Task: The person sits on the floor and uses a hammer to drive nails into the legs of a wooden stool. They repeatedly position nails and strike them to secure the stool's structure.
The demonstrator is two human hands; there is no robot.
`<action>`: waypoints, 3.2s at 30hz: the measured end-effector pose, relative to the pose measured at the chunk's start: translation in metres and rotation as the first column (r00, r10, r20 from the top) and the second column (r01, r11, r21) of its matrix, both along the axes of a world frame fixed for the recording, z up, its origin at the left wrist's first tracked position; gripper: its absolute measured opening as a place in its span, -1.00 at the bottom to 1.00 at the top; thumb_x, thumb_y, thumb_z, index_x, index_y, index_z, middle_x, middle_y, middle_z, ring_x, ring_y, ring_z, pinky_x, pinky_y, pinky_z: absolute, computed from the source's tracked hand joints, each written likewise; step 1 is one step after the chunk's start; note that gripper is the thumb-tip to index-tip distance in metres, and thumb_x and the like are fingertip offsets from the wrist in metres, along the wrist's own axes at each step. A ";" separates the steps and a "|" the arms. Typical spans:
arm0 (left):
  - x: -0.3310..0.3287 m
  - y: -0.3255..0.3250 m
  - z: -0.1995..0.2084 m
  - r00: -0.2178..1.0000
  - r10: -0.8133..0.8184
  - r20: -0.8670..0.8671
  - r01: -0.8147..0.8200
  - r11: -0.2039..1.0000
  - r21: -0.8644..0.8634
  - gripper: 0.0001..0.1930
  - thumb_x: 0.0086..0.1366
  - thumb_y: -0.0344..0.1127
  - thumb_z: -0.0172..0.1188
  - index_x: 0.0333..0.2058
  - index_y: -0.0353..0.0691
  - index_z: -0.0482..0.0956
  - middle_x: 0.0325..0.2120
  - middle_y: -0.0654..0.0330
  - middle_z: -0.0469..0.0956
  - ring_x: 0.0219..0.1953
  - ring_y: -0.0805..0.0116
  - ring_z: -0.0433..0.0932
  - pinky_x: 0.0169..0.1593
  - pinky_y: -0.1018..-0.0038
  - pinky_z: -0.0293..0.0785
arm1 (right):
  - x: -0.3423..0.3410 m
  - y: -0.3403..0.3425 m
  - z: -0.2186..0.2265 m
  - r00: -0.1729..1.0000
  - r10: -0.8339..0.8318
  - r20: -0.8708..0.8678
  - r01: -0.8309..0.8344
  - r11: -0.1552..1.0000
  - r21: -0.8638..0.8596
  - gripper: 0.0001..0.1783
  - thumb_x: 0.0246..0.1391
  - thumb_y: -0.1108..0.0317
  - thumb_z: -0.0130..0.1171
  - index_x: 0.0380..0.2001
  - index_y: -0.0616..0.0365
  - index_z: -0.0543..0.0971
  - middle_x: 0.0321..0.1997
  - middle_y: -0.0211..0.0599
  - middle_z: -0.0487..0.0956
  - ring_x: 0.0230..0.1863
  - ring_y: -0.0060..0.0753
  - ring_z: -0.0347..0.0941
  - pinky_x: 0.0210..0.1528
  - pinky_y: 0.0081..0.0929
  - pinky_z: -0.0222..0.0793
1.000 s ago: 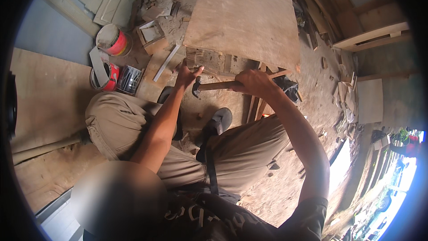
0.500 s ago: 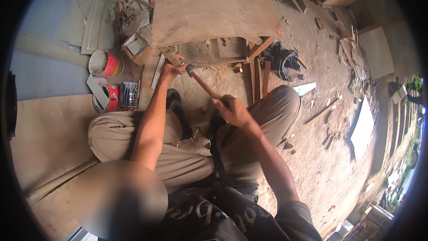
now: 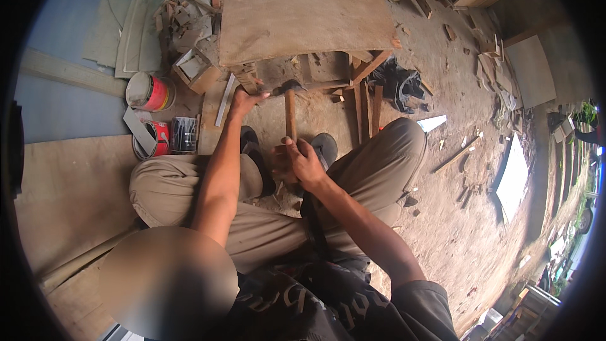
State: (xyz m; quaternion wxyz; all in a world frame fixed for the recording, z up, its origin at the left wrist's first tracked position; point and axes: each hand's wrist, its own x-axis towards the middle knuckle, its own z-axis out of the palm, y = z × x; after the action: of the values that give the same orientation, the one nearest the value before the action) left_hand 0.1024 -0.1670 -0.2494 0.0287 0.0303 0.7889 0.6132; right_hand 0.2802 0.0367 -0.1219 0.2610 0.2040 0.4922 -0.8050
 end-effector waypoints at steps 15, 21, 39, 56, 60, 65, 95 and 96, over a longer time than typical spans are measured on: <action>0.001 0.000 -0.016 0.999 0.007 -0.045 -0.008 1.000 -0.007 -0.61 0.05 -0.31 0.49 -0.14 -0.30 0.63 -0.30 0.11 0.67 -0.25 0.30 0.61 -0.14 0.41 0.51 | -0.052 -0.142 0.051 0.636 -0.502 0.586 0.770 0.366 -0.522 -0.60 0.47 -0.01 -0.33 -0.31 0.07 0.25 -0.50 -0.43 0.21 -0.55 -0.51 0.11 -0.45 -0.46 0.25; -0.002 -0.001 -0.018 1.000 -0.008 -0.021 0.007 0.998 -0.065 -0.61 0.09 -0.30 0.45 -0.10 -0.27 0.62 -0.25 0.11 0.68 -0.21 0.33 0.61 -0.10 0.41 0.50 | -0.074 -0.158 0.070 0.523 -0.538 0.661 0.852 0.308 -0.423 -0.62 0.47 0.04 -0.34 -0.32 0.09 0.24 -0.50 -0.44 0.23 -0.56 -0.53 0.13 -0.43 -0.50 0.28; 0.007 -0.002 0.002 0.956 -0.007 0.292 -0.001 1.000 0.029 -0.65 0.15 -0.33 0.39 -0.10 -0.30 0.59 -0.24 0.14 0.63 -0.18 0.38 0.57 -0.07 0.45 0.47 | -0.065 -0.137 0.034 0.669 -0.465 0.580 0.731 0.269 -0.627 -0.60 0.47 0.00 -0.36 -0.32 0.06 0.21 -0.48 -0.40 0.21 -0.51 -0.45 0.14 -0.38 -0.42 0.28; 0.000 -0.002 -0.007 0.996 0.000 0.092 0.000 1.000 -0.006 -0.57 0.09 -0.31 0.46 -0.07 -0.31 0.60 -0.22 0.09 0.67 -0.16 0.35 0.60 -0.06 0.41 0.50 | -0.073 -0.136 0.050 0.766 -0.298 0.570 0.627 0.147 -0.765 -0.61 0.46 0.03 -0.25 -0.32 0.10 0.31 -0.51 -0.46 0.23 -0.57 -0.55 0.14 -0.45 -0.55 0.27; -0.001 -0.006 -0.022 0.985 0.002 0.174 -0.009 0.999 0.045 -0.57 0.06 -0.27 0.49 -0.08 -0.23 0.62 -0.20 0.10 0.67 -0.15 0.29 0.62 -0.06 0.37 0.51 | -0.065 -0.136 0.056 0.869 -0.430 0.245 0.432 0.417 -0.800 -0.63 0.47 0.01 -0.30 -0.29 0.04 0.28 -0.49 -0.49 0.20 -0.53 -0.57 0.13 -0.39 -0.53 0.25; -0.009 -0.005 -0.039 0.995 0.015 0.096 -0.009 0.998 -0.061 -0.54 0.01 -0.23 0.53 -0.09 -0.14 0.64 -0.18 0.10 0.68 -0.13 0.22 0.64 -0.06 0.33 0.51 | -0.037 -0.098 0.036 0.840 -0.449 0.305 0.533 0.790 -0.303 -0.69 0.45 0.07 -0.17 -0.34 0.01 0.24 -0.50 -0.47 0.22 -0.58 -0.56 0.09 -0.55 -0.51 0.12; 0.012 0.003 0.018 0.996 0.093 0.012 -0.090 0.988 -0.128 -0.58 0.18 -0.01 0.40 -0.18 -0.26 0.65 -0.29 0.10 0.68 -0.19 0.26 0.63 -0.07 0.35 0.50 | -0.026 0.018 -0.053 0.999 -0.015 0.030 -0.001 0.870 0.494 -0.16 0.23 -0.44 -0.22 -0.16 0.29 0.42 -0.53 -0.30 0.34 -0.68 -0.48 0.22 -0.68 -0.42 0.24; 0.015 0.005 0.016 0.994 0.108 -0.003 -0.107 0.985 -0.134 -0.57 0.18 -0.01 0.40 -0.17 -0.26 0.65 -0.29 0.09 0.67 -0.18 0.26 0.63 -0.08 0.35 0.50 | -0.026 0.018 -0.053 1.000 -0.008 0.004 0.005 0.885 0.466 -0.16 0.24 -0.44 -0.23 -0.18 0.30 0.41 -0.54 -0.31 0.33 -0.68 -0.49 0.23 -0.69 -0.43 0.24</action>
State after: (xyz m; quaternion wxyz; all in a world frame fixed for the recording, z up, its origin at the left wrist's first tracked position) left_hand 0.1169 -0.1620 -0.2337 -0.0006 -0.0156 0.8288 0.5594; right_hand 0.2538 0.0546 -0.1745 0.2034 0.2645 0.6695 -0.6637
